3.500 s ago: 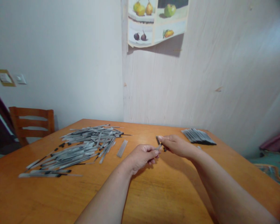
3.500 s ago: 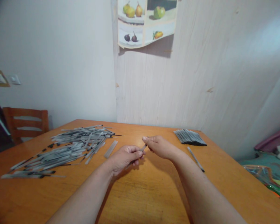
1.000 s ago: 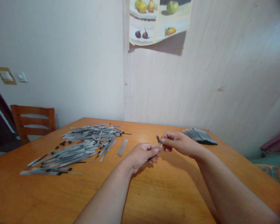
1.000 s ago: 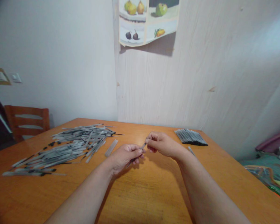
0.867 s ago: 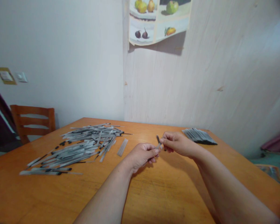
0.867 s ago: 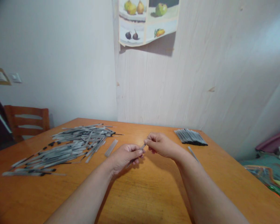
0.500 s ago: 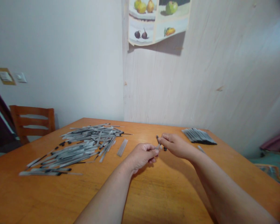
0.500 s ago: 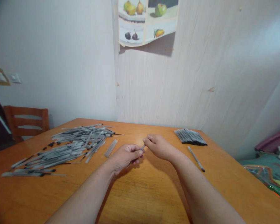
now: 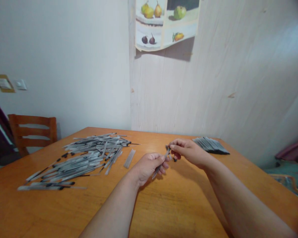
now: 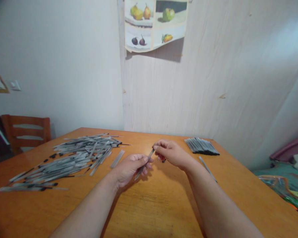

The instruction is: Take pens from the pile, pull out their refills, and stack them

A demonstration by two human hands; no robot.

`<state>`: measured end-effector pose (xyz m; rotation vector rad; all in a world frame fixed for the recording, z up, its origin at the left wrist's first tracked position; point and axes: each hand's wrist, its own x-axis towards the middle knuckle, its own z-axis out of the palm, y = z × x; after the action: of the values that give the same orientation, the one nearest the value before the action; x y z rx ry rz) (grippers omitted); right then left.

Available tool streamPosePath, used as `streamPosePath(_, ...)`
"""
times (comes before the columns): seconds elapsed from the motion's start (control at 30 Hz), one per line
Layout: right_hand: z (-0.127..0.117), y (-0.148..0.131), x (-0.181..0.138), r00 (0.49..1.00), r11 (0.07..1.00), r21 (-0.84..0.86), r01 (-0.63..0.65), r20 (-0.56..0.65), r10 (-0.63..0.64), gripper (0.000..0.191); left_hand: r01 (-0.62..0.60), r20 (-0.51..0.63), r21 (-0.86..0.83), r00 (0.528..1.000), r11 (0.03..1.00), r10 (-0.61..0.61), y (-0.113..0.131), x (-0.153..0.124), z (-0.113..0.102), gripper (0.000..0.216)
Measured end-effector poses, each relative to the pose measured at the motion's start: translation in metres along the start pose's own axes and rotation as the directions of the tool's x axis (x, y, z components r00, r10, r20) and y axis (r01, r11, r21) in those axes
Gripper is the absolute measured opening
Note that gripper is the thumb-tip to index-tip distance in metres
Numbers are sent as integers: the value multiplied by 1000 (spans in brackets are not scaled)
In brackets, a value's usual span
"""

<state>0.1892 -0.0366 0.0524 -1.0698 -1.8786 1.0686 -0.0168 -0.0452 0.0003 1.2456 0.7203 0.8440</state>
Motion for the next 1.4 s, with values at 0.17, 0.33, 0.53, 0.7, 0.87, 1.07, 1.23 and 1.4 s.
streamPosePath(0.17, -1, 2, -2, 1000, 995, 97, -7, 28, 5, 33, -1, 61, -8, 998, 1000, 1, -4, 0, -3, 50)
streamPosePath(0.33, -1, 1, -1, 1000, 994, 108, -22, -9, 23, 32, 41, 124, -10, 992, 999, -39, -5, -1, -5, 48)
streamPosePath(0.53, 1, 2, 1, 998, 992, 117, -49, -33, 53, 31, 2, 10, 57, 1000, 998, -2, -1, -1, 1, 44)
streamPosePath(0.7, 5, 4, 3, 996, 992, 110, -59, -66, 67, 30, -54, -99, 171, 992, 984, 72, 2, -1, 7, 34)
streamPosePath(0.87, 9, 5, 4, 992, 995, 74, -63, -101, 70, 29, -95, -175, 259, 974, 961, 143, 3, -1, 10, 21)
streamPosePath(1.07, 12, 5, 5, 988, 995, 62, -79, -128, 86, 29, -106, -207, 274, 964, 956, 166, 2, -1, 13, 19)
streamPosePath(1.23, 7, 7, 7, 984, 987, 145, -70, -154, 93, 29, -115, -194, 229, 968, 967, 161, 3, 0, 12, 22)
streamPosePath(1.4, -20, 29, 12, 871, 986, 156, -65, -472, 132, 24, -115, -270, 219, 947, 969, 173, 3, 3, 5, 27)
